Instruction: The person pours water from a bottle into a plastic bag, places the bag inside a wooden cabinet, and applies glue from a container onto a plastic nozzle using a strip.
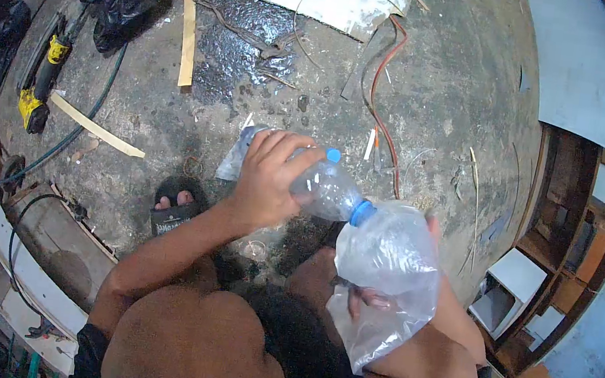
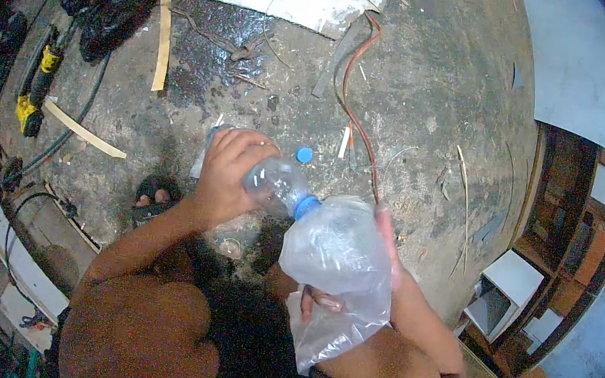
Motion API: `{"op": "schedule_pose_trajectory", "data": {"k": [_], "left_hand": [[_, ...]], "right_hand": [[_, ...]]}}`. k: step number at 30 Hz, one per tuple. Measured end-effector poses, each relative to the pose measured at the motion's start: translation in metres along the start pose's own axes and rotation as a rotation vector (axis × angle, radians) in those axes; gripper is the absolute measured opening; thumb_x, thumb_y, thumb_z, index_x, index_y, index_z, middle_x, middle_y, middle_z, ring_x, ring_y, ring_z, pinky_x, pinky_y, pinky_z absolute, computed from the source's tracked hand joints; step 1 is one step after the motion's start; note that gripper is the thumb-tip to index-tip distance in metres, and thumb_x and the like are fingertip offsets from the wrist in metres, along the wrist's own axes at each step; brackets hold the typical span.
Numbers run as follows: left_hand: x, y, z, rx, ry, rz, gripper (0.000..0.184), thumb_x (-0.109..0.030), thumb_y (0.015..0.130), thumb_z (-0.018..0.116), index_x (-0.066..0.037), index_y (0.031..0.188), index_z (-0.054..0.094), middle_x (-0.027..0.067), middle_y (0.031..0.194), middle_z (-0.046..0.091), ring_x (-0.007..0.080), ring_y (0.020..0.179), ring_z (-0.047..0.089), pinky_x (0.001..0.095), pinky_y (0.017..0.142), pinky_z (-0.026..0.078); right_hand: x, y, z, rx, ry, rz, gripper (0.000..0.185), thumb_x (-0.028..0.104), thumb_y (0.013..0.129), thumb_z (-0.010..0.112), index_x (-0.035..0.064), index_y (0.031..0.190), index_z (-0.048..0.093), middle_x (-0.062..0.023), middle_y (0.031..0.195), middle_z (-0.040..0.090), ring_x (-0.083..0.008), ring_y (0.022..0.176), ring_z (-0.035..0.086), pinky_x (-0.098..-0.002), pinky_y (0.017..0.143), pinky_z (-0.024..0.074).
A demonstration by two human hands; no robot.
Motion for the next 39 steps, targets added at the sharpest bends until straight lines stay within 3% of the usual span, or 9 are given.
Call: {"op": "schedule_pose_trajectory", "data": {"k": [9, 12, 15, 33, 39], "left_hand": [[0.009, 0.007, -0.004, -0.057, 0.026, -0.016, 0.049, -0.031, 0.072, 0.080, -0.011, 0.115, 0.068, 0.0094, 0.115, 0.063, 0.0308, 0.111, 0.059, 0.0457, 0.096, 0.040], [0.012, 0.004, -0.001, -0.053, -0.018, -0.066, 0.052, -0.024, 0.063, 0.084, -0.009, 0.110, 0.069, 0.0099, 0.115, 0.065, 0.0318, 0.111, 0.059, 0.0452, 0.099, 0.040], [0.015, 0.000, -0.003, -0.061, -0.036, -0.052, 0.052, -0.029, 0.068, 0.082, -0.010, 0.115, 0.068, 0.0088, 0.116, 0.063, 0.0308, 0.112, 0.059, 0.0451, 0.098, 0.040], [0.009, -0.001, 0.001, -0.058, -0.082, -0.034, 0.051, -0.027, 0.067, 0.083, -0.010, 0.113, 0.068, 0.0086, 0.114, 0.064, 0.0310, 0.110, 0.060, 0.0443, 0.096, 0.040], [0.007, -0.001, 0.002, -0.109, -0.083, -0.025, 0.050, -0.022, 0.059, 0.084, -0.010, 0.105, 0.069, 0.0084, 0.111, 0.066, 0.0313, 0.106, 0.061, 0.0444, 0.095, 0.043]], "right_hand": [[0.011, -0.007, 0.009, 0.007, -0.030, -0.020, 0.057, 0.026, 0.084, 0.063, -0.0078, 0.129, 0.057, -0.0259, 0.117, 0.069, -0.0360, 0.105, 0.071, -0.0501, 0.098, 0.0556], [0.006, -0.010, 0.005, -0.008, -0.033, -0.017, 0.057, 0.026, 0.084, 0.063, -0.0079, 0.130, 0.057, -0.0259, 0.117, 0.069, -0.0360, 0.105, 0.071, -0.0501, 0.098, 0.0555], [0.008, -0.014, 0.009, -0.015, -0.046, -0.017, 0.057, 0.026, 0.084, 0.064, -0.0079, 0.130, 0.057, -0.0259, 0.117, 0.069, -0.0359, 0.105, 0.071, -0.0500, 0.098, 0.0555], [0.002, -0.024, 0.014, -0.062, -0.094, -0.016, 0.060, 0.025, 0.083, 0.066, -0.0083, 0.131, 0.056, -0.0260, 0.117, 0.069, -0.0358, 0.106, 0.071, -0.0498, 0.098, 0.0553], [0.004, -0.021, 0.015, -0.053, -0.106, -0.025, 0.060, 0.025, 0.082, 0.067, -0.0084, 0.131, 0.056, -0.0260, 0.117, 0.069, -0.0357, 0.106, 0.071, -0.0497, 0.098, 0.0553]]}}
Point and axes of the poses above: each hand's wrist, its own y-axis towards the middle knuckle, its own z-axis out of the palm, x = y × z, the point moved 3 cm from there along y, towards the middle knuckle
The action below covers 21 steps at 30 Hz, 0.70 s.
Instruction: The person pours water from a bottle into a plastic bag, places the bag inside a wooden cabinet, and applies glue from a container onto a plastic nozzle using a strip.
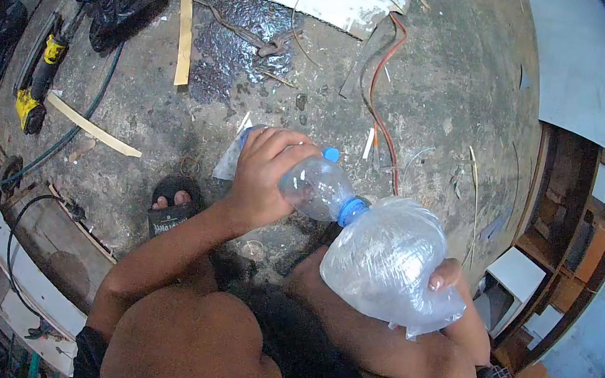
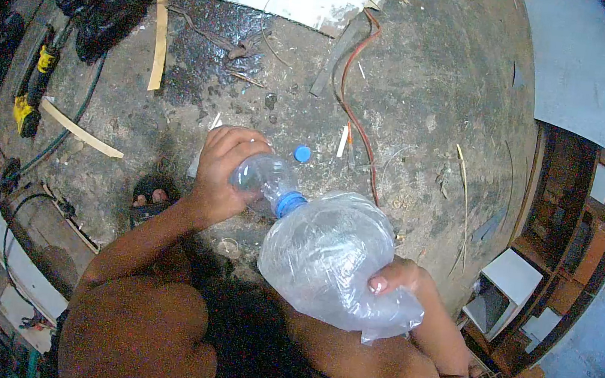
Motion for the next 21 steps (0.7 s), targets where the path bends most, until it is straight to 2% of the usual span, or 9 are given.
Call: {"op": "schedule_pose_trajectory", "data": {"k": [3, 6, 15, 21], "left_hand": [[0.000, 0.000, 0.001, 0.000, 0.003, 0.001, 0.050, -0.023, 0.060, 0.084, -0.010, 0.105, 0.069, 0.0083, 0.111, 0.066, 0.0314, 0.106, 0.061, 0.0446, 0.095, 0.043], [0.002, -0.001, 0.000, 0.030, -0.003, -0.003, 0.050, -0.039, 0.073, 0.080, -0.010, 0.111, 0.069, 0.0083, 0.113, 0.064, 0.0310, 0.108, 0.060, 0.0449, 0.096, 0.040], [-0.001, 0.000, -0.002, 0.031, -0.016, -0.016, 0.052, -0.026, 0.065, 0.084, -0.010, 0.112, 0.069, 0.0079, 0.114, 0.065, 0.0305, 0.110, 0.060, 0.0448, 0.098, 0.040], [-0.002, 0.000, 0.001, 0.000, -0.024, 0.007, 0.051, -0.024, 0.065, 0.084, -0.010, 0.111, 0.069, 0.0082, 0.114, 0.065, 0.0313, 0.109, 0.061, 0.0460, 0.097, 0.041]], "right_hand": [[0.003, 0.001, 0.003, 0.003, -0.017, -0.006, 0.061, 0.025, 0.082, 0.067, -0.0084, 0.131, 0.056, -0.0260, 0.117, 0.069, -0.0357, 0.106, 0.071, -0.0496, 0.098, 0.0553], [0.000, -0.001, 0.003, -0.001, -0.022, -0.001, 0.061, 0.025, 0.082, 0.068, -0.0085, 0.132, 0.056, -0.0260, 0.117, 0.069, -0.0357, 0.106, 0.070, -0.0496, 0.098, 0.0552], [-0.003, -0.008, 0.005, -0.021, -0.052, 0.007, 0.062, 0.024, 0.081, 0.069, -0.0087, 0.132, 0.055, -0.0261, 0.117, 0.069, -0.0356, 0.106, 0.070, -0.0494, 0.098, 0.0551], [-0.001, -0.008, 0.010, -0.023, -0.078, 0.013, 0.063, 0.024, 0.081, 0.070, -0.0088, 0.132, 0.055, -0.0261, 0.118, 0.069, -0.0356, 0.106, 0.070, -0.0493, 0.098, 0.0551]]}}
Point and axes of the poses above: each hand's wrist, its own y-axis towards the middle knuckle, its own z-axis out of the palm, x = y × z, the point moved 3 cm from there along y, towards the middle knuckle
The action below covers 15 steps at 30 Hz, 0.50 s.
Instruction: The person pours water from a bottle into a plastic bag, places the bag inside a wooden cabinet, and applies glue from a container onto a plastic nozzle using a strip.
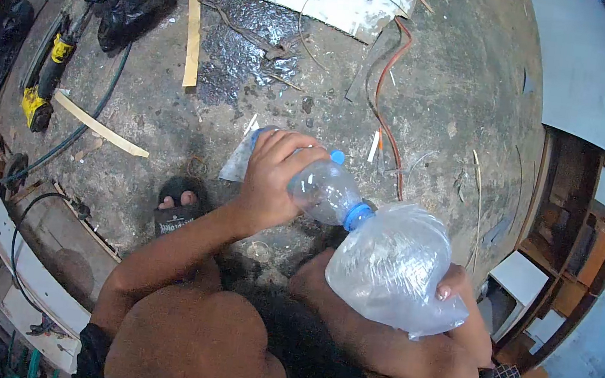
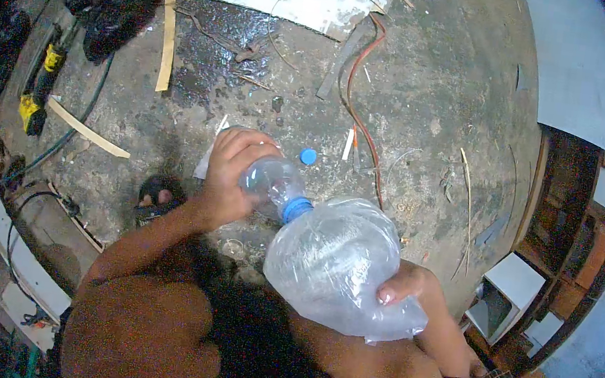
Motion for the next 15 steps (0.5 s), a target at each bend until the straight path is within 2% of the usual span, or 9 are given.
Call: {"op": "schedule_pose_trajectory", "data": {"k": [3, 12, 15], "left_hand": [[-0.0036, 0.0031, 0.0000, -0.034, -0.025, 0.028, 0.047, -0.020, 0.064, 0.084, -0.009, 0.106, 0.068, 0.0094, 0.112, 0.065, 0.0325, 0.108, 0.061, 0.0472, 0.097, 0.042], [-0.0017, 0.0005, 0.0032, -0.064, -0.012, 0.033, 0.047, -0.030, 0.068, 0.086, -0.009, 0.107, 0.069, 0.0094, 0.111, 0.065, 0.0325, 0.107, 0.061, 0.0477, 0.099, 0.041], [-0.0027, 0.0000, 0.0011, -0.038, -0.027, 0.010, 0.048, -0.028, 0.067, 0.087, -0.009, 0.107, 0.069, 0.0097, 0.111, 0.065, 0.0329, 0.108, 0.060, 0.0478, 0.099, 0.041]], "right_hand": [[-0.0002, 0.0001, 0.0021, 0.007, -0.013, 0.002, 0.063, 0.024, 0.081, 0.070, -0.0088, 0.133, 0.055, -0.0261, 0.118, 0.069, -0.0356, 0.106, 0.070, -0.0493, 0.098, 0.0551], [-0.0023, -0.0022, 0.0033, -0.002, -0.052, 0.002, 0.065, 0.024, 0.080, 0.071, -0.0090, 0.133, 0.054, -0.0261, 0.118, 0.069, -0.0355, 0.107, 0.070, -0.0491, 0.098, 0.0550], [-0.0020, -0.0031, 0.0036, 0.000, -0.058, 0.004, 0.065, 0.024, 0.080, 0.071, -0.0091, 0.133, 0.054, -0.0262, 0.118, 0.069, -0.0355, 0.107, 0.070, -0.0491, 0.098, 0.0549]]}}
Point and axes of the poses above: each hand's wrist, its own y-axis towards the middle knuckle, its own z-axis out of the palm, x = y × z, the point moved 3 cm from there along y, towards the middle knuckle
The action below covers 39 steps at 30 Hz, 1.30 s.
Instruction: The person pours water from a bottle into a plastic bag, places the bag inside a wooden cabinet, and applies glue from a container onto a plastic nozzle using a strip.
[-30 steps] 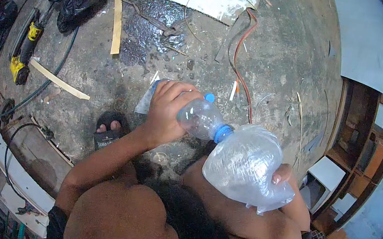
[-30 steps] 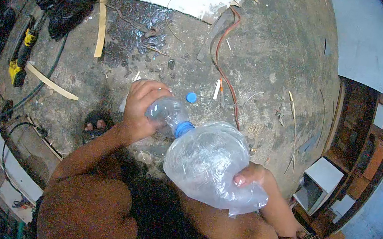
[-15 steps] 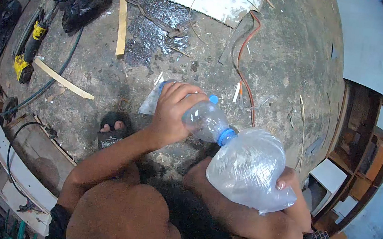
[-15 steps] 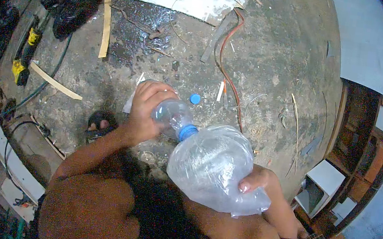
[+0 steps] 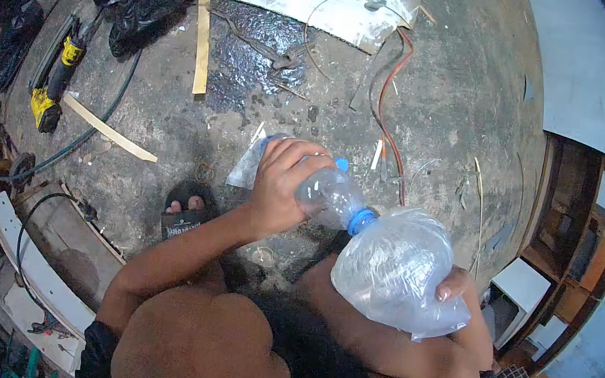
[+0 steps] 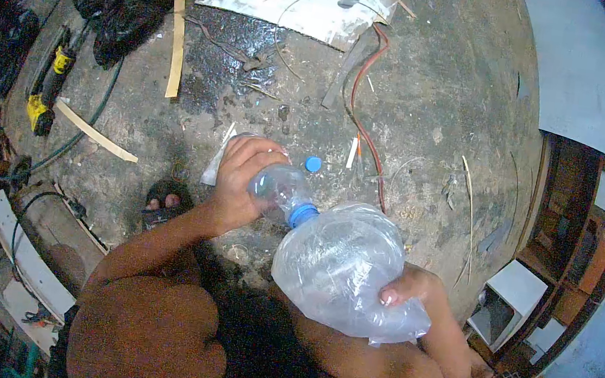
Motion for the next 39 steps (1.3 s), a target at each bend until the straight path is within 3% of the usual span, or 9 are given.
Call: {"op": "schedule_pose_trajectory", "data": {"k": [12, 18, 24, 30, 33, 39], "left_hand": [[0.002, -0.002, 0.002, 0.001, -0.003, -0.007, 0.045, -0.021, 0.065, 0.086, -0.009, 0.104, 0.069, 0.0089, 0.110, 0.065, 0.0321, 0.106, 0.060, 0.0450, 0.095, 0.043], [0.001, -0.001, 0.000, 0.017, 0.000, -0.021, 0.047, -0.020, 0.067, 0.082, -0.009, 0.111, 0.068, 0.0078, 0.113, 0.065, 0.0306, 0.108, 0.061, 0.0457, 0.097, 0.041], [-0.001, 0.001, -0.002, 0.019, -0.013, -0.027, 0.048, -0.015, 0.060, 0.085, -0.009, 0.105, 0.069, 0.0093, 0.111, 0.065, 0.0333, 0.107, 0.060, 0.0451, 0.096, 0.043], [0.002, -0.002, 0.000, 0.013, -0.005, -0.017, 0.050, -0.016, 0.061, 0.086, -0.009, 0.106, 0.068, 0.0095, 0.112, 0.065, 0.0331, 0.107, 0.060, 0.0451, 0.096, 0.043], [-0.001, 0.000, -0.001, 0.002, -0.005, -0.021, 0.044, -0.021, 0.068, 0.082, -0.009, 0.108, 0.069, 0.0076, 0.111, 0.066, 0.0302, 0.106, 0.061, 0.0442, 0.095, 0.042], [-0.001, 0.000, -0.001, 0.018, -0.014, -0.039, 0.045, -0.021, 0.068, 0.083, -0.011, 0.110, 0.069, 0.0072, 0.112, 0.065, 0.0299, 0.107, 0.061, 0.0445, 0.096, 0.042]], "right_hand": [[0.000, 0.000, -0.001, -0.009, -0.002, -0.001, 0.067, 0.023, 0.079, 0.073, -0.0093, 0.134, 0.054, -0.0262, 0.118, 0.069, -0.0354, 0.107, 0.070, -0.0489, 0.099, 0.0548], [0.002, -0.004, 0.001, -0.018, -0.031, -0.006, 0.068, 0.023, 0.079, 0.074, -0.0094, 0.135, 0.053, -0.0262, 0.118, 0.069, -0.0353, 0.107, 0.070, -0.0488, 0.099, 0.0548], [0.008, -0.008, 0.004, -0.030, -0.059, -0.009, 0.068, 0.023, 0.078, 0.075, -0.0095, 0.135, 0.053, -0.0262, 0.118, 0.069, -0.0353, 0.107, 0.070, -0.0487, 0.099, 0.0547], [0.009, -0.009, 0.005, -0.034, -0.075, -0.008, 0.069, 0.022, 0.078, 0.075, -0.0096, 0.135, 0.053, -0.0263, 0.118, 0.069, -0.0352, 0.107, 0.070, -0.0486, 0.099, 0.0546], [0.007, -0.007, 0.004, -0.039, -0.076, -0.004, 0.070, 0.022, 0.078, 0.076, -0.0097, 0.135, 0.053, -0.0263, 0.118, 0.069, -0.0352, 0.107, 0.070, -0.0486, 0.099, 0.0546], [0.006, -0.008, 0.003, -0.044, -0.085, 0.001, 0.071, 0.022, 0.077, 0.076, -0.0098, 0.136, 0.052, -0.0263, 0.118, 0.069, -0.0352, 0.108, 0.070, -0.0485, 0.099, 0.0546]]}}
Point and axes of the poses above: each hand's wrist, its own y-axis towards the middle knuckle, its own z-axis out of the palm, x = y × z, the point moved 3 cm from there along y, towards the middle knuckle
